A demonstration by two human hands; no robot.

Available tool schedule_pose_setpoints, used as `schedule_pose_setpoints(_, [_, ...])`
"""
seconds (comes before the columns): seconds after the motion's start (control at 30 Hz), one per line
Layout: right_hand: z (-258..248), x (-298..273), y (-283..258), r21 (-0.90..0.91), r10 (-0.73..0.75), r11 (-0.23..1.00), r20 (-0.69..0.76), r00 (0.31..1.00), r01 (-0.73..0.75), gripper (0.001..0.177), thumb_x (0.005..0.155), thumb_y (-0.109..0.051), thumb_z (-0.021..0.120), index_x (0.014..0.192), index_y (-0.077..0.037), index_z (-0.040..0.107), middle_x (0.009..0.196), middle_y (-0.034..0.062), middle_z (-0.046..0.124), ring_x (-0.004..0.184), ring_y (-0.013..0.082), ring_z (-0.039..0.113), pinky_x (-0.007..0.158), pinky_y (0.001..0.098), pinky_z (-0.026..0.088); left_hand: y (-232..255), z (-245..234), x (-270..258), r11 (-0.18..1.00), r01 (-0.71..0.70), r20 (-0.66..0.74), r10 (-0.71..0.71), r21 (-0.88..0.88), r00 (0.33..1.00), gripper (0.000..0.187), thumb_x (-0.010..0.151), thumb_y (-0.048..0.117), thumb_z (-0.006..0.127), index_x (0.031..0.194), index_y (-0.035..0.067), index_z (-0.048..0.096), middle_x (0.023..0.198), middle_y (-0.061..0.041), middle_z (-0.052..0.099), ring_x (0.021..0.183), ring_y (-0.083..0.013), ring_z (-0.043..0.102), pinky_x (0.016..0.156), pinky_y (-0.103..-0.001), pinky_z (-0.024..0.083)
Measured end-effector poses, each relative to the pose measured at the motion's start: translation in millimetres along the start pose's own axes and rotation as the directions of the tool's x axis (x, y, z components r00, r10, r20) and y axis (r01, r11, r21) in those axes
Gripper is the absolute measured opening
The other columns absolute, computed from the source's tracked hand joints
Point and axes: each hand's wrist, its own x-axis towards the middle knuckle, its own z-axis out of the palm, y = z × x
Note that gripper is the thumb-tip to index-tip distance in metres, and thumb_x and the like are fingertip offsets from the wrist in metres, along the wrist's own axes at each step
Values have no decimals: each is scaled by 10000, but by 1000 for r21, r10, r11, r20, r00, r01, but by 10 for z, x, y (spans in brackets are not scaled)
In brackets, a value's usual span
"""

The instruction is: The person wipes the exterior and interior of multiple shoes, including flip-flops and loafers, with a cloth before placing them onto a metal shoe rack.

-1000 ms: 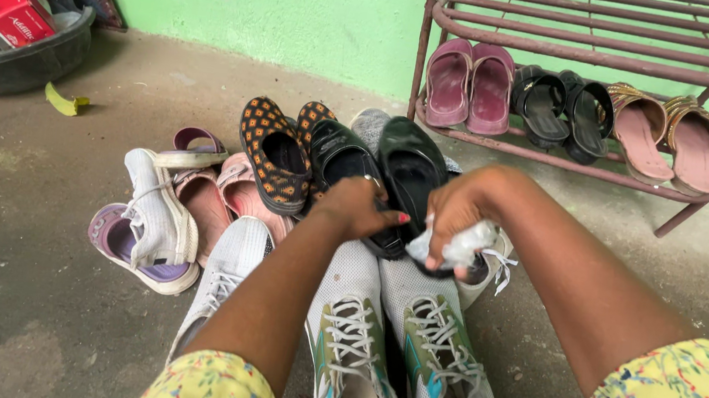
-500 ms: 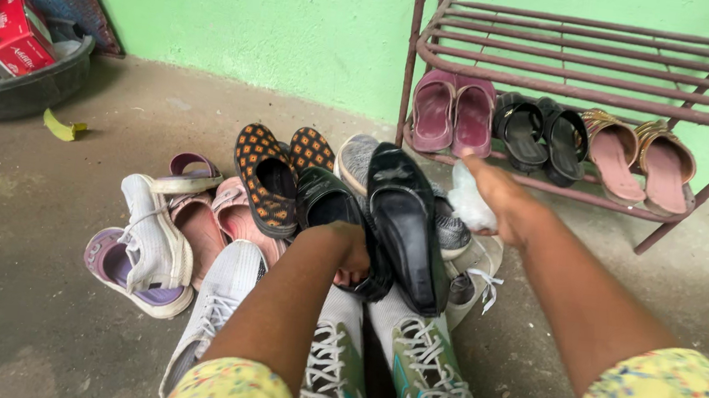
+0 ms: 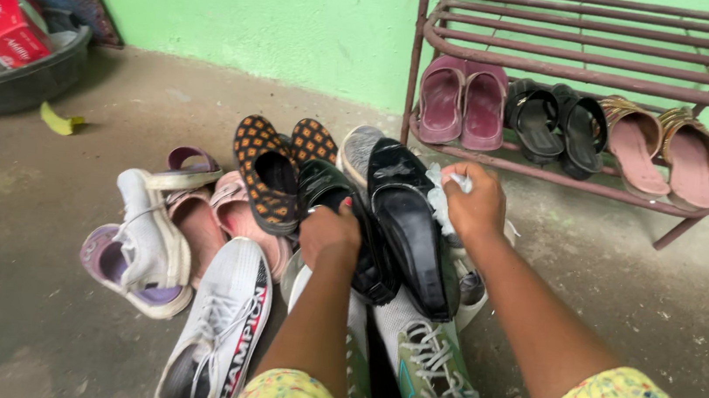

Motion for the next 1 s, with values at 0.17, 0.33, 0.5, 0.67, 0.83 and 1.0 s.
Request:
schedule_pose_setpoints(0.17, [66,-93,-27,54,11,998,-40,999,-9,171,866,-251,765,1011,-161,756,1143,127,672,1088,322,641,937,412,496,14,286,451,981,14,10,-13,-193,1000,605,810,493,843,1227,82,688,1247,-182,671,1192,-337,634,1016,-401,485])
schedule_pose_setpoints(0.33, [57,-177,-234,144,-56,988,10,998,54,176,880,-253,776,1006,-134,747,1114,115,672,1086,299,639,937,409,483,-30,358,354,919,-349,-32,350,-184,936,449,768,163,819,1191,78,691,1039,-127,737,1047,-308,710,953,-398,535])
schedule_pose_setpoints(0.5, [-33,-90,-355,69,-147,985,-115,982,155,253,835,-163,796,1066,-123,701,1115,95,739,1037,315,692,893,415,522,133,-278,-63,686,-727,-112,721,-17,684,346,740,129,762,1076,71,704,1067,-164,686,993,-385,672,847,-480,527])
schedule_pose_setpoints(0.67, [-107,-84,-538,163,-70,981,-197,978,103,290,861,-137,766,1131,-128,660,1069,112,739,1005,298,716,874,408,526,126,-267,-118,689,-716,260,675,111,690,301,724,282,810,985,150,736,949,-146,701,982,-337,688,889,-451,533])
schedule_pose_setpoints(0.83, [-146,-123,-476,134,-81,987,-79,994,91,255,900,-122,728,1148,-153,680,1055,111,744,1003,297,727,878,407,532,16,543,324,570,97,334,327,-816,884,760,867,531,756,1178,-157,662,1111,-427,696,947,-530,733,835,-634,568])
schedule_pose_setpoints(1.0, [-140,-172,-366,16,-276,960,-89,957,278,293,911,-95,736,1193,-165,704,1110,132,688,1044,342,679,915,433,519,181,733,248,156,510,528,378,-846,761,1190,799,898,423,1500,-57,311,1472,-258,512,1312,-329,585,1092,-386,471])
